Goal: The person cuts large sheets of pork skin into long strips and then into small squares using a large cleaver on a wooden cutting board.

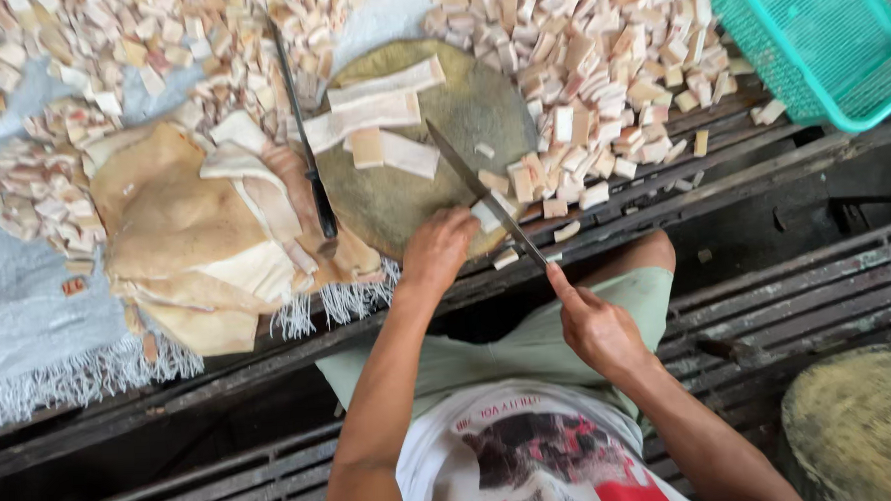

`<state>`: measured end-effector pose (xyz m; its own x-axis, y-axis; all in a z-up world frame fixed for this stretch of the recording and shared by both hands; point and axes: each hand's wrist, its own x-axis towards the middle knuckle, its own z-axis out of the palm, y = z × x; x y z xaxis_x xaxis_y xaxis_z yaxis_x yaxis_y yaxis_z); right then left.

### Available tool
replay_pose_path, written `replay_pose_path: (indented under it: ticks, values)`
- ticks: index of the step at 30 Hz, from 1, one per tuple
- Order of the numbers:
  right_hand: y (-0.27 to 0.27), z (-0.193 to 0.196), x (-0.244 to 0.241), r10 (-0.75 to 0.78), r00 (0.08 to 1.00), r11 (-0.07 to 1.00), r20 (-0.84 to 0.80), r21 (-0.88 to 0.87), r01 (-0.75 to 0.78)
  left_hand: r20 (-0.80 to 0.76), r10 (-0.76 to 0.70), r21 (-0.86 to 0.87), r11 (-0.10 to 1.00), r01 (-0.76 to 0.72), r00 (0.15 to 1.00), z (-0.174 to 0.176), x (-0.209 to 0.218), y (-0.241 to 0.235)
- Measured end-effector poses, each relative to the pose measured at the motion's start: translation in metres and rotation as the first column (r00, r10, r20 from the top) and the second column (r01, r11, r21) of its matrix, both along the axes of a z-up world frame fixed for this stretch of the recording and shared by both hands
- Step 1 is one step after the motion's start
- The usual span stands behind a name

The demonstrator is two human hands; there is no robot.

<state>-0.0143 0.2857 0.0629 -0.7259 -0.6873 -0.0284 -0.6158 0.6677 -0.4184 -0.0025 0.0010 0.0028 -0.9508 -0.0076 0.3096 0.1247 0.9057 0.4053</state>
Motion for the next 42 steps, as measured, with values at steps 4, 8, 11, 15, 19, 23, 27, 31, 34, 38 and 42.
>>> replay_pose_path:
  ticks: [4,8,11,15,19,23,27,31,34,38,42]
  values:
    - [0.003,0.01,0.0,-0.048,0.999,0.947,-0.003,-0.318,0.044,0.04,-0.003,0.037,0.999,0.001,0.999,0.003,-0.002,-0.003]
    - [0.013,0.022,0.009,-0.08,0.995,0.934,0.052,-0.345,0.093,-0.032,0.211,0.143,0.968,-0.204,0.977,0.008,-0.001,-0.022]
    - [0.017,0.019,0.016,-0.048,0.985,0.969,0.166,-0.231,0.086,-0.043,0.394,0.178,0.907,-0.381,0.918,0.007,0.002,-0.047]
    - [0.014,-0.001,0.008,-0.061,0.986,0.989,0.152,-0.123,0.08,0.007,0.493,0.19,0.853,-0.485,0.87,-0.005,-0.001,-0.059]
    - [0.007,-0.024,-0.034,-0.123,0.992,0.964,-0.016,-0.239,0.116,-0.039,0.325,-0.06,0.943,-0.327,0.945,-0.015,-0.031,-0.065]
    - [0.0,-0.03,-0.073,-0.295,0.954,0.933,0.058,-0.199,0.301,0.085,0.256,-0.078,0.965,-0.25,0.963,0.0,-0.068,-0.081]
    - [-0.005,-0.025,-0.072,-0.336,0.913,0.873,0.231,-0.288,0.394,0.445,0.256,-0.128,0.966,-0.222,0.858,0.022,-0.083,-0.095]
    - [-0.015,-0.023,-0.053,-0.259,0.922,0.835,0.287,-0.413,0.363,0.347,0.144,-0.167,0.982,-0.09,0.927,0.038,-0.081,-0.081]
    - [-0.02,-0.022,-0.041,-0.231,0.91,0.833,0.343,-0.413,0.367,0.451,0.045,-0.016,0.999,-0.042,0.892,0.044,-0.069,-0.057]
    - [-0.021,-0.019,-0.038,-0.23,0.879,0.843,0.417,-0.366,0.394,0.383,-0.078,0.364,0.928,-0.073,0.921,0.053,-0.054,-0.033]
    - [-0.015,-0.02,-0.035,-0.25,0.887,0.848,0.388,-0.355,0.394,0.393,-0.105,0.5,0.858,-0.117,0.914,0.046,-0.064,-0.011]
